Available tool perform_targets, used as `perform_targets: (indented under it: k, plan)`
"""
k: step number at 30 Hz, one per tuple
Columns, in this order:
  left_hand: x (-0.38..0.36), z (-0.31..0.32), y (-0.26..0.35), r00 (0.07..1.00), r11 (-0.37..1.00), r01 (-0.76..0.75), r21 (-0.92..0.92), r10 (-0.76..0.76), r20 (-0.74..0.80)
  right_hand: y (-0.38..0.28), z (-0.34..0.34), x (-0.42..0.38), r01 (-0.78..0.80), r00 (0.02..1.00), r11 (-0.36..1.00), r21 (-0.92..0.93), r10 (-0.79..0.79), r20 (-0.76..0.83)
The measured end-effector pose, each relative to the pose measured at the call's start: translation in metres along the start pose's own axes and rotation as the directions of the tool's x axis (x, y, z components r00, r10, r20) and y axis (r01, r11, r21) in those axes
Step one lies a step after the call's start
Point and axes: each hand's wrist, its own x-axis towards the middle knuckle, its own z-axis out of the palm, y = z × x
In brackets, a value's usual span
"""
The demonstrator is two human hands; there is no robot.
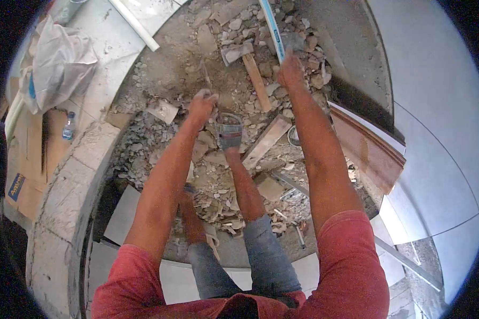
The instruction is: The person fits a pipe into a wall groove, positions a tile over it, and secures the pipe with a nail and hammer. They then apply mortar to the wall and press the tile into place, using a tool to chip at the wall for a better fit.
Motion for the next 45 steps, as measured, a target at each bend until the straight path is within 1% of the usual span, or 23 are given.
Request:
perform_targets:
  k: [4,6,8,9,10,11,12,15,16,18,20,21,22,27,31,34,37,38,39,40,42,44,45]
  plan:
    - [0.010,0.014,-0.003,0.999,0.975,0.052,-0.217,-0.049,0.016,-0.004,0.011,0.019,-0.072,0.994,0.996,0.044,0.069,0.082]
    - [-0.012,0.003,-0.003,0.958,0.921,-0.260,0.290,0.283,-0.039,-0.018,-0.006,0.025,-0.215,0.955,0.976,0.044,0.201,0.221]
    - [-0.038,-0.011,-0.026,0.903,0.772,-0.414,0.482,0.416,0.108,-0.030,-0.020,0.007,-0.262,0.961,0.929,0.260,0.277,-0.022]
    - [-0.060,-0.009,-0.032,0.907,0.760,-0.346,0.550,0.421,-0.012,-0.032,-0.033,-0.005,-0.206,0.975,0.931,0.303,0.221,-0.019]
    - [-0.077,-0.019,-0.042,0.903,0.527,-0.366,0.767,0.401,0.156,-0.036,-0.053,-0.016,-0.143,0.986,0.929,0.343,0.162,-0.029]
    - [-0.102,-0.033,-0.028,0.918,0.553,-0.380,0.741,0.324,0.229,-0.045,-0.078,-0.030,-0.157,0.985,0.924,0.349,0.172,-0.011]
    - [-0.131,-0.032,-0.021,0.956,0.741,-0.247,0.625,0.294,0.029,-0.056,-0.103,-0.047,-0.169,0.984,0.919,0.355,0.178,0.008]
    - [-0.193,-0.056,0.047,0.991,0.940,-0.120,0.318,0.095,0.091,-0.061,-0.162,-0.126,-0.124,0.990,0.874,0.470,0.142,-0.002]
    - [-0.213,-0.061,0.078,1.000,1.000,-0.004,-0.016,0.004,0.022,-0.047,-0.160,-0.152,-0.216,0.976,0.939,0.267,0.209,0.056]
    - [-0.235,-0.074,0.141,0.999,0.931,0.027,-0.364,-0.039,-0.025,-0.012,-0.169,-0.225,0.000,0.996,0.913,0.409,0.037,-0.081]
    - [-0.250,-0.086,0.198,0.993,0.784,-0.092,-0.614,0.115,-0.002,-0.004,-0.214,-0.309,-0.165,0.982,0.906,0.389,0.115,0.149]
    - [-0.256,-0.085,0.227,0.964,0.737,-0.265,-0.622,0.223,-0.147,-0.009,-0.240,-0.355,-0.007,0.999,0.880,0.474,0.027,-0.036]
    - [-0.263,-0.090,0.258,0.950,0.722,-0.307,-0.620,0.274,-0.150,-0.023,-0.273,-0.395,-0.178,0.984,0.697,0.695,0.140,0.111]
    - [-0.351,-0.107,0.438,0.915,0.480,-0.216,-0.850,0.404,-0.004,-0.009,-0.302,-0.530,0.196,0.966,0.812,0.549,-0.062,-0.253]
    - [-0.459,-0.111,0.483,0.758,0.451,-0.387,-0.804,0.652,0.000,-0.027,-0.343,-0.526,-0.211,0.966,0.887,0.411,0.126,0.226]
    - [-0.483,-0.098,0.436,0.442,0.310,-0.627,-0.714,0.897,0.001,0.033,-0.281,-0.446,0.049,0.992,0.967,0.249,-0.076,0.097]
    - [-0.517,-0.097,0.388,0.477,0.472,-0.879,-0.067,0.876,-0.073,-0.056,-0.347,-0.360,0.264,0.952,0.883,0.388,-0.304,0.043]
    - [-0.529,-0.107,0.367,0.492,0.484,-0.871,-0.089,0.856,-0.158,-0.146,-0.424,-0.376,0.259,0.928,0.929,0.264,-0.315,0.201]
    - [-0.545,-0.116,0.351,0.454,0.426,-0.889,-0.168,0.867,-0.206,-0.164,-0.431,-0.352,0.474,0.850,0.814,0.334,-0.522,0.066]
    - [-0.557,-0.126,0.338,0.408,0.356,-0.905,-0.232,0.882,-0.236,-0.224,-0.465,-0.366,0.452,0.771,0.612,0.649,-0.634,0.061]
    - [-0.557,-0.146,0.304,0.328,0.277,-0.943,-0.186,0.875,-0.357,-0.314,-0.513,-0.403,0.692,0.448,0.222,0.687,-0.878,-0.168]
    - [-0.587,-0.172,0.271,0.572,0.420,-0.764,-0.489,0.792,-0.213,-0.369,-0.517,-0.446,0.797,0.379,0.258,0.546,-0.917,-0.121]
    - [-0.597,-0.181,0.258,0.495,0.403,-0.854,-0.328,0.822,-0.281,-0.387,-0.514,-0.462,0.877,0.331,0.285,0.388,-0.942,-0.056]
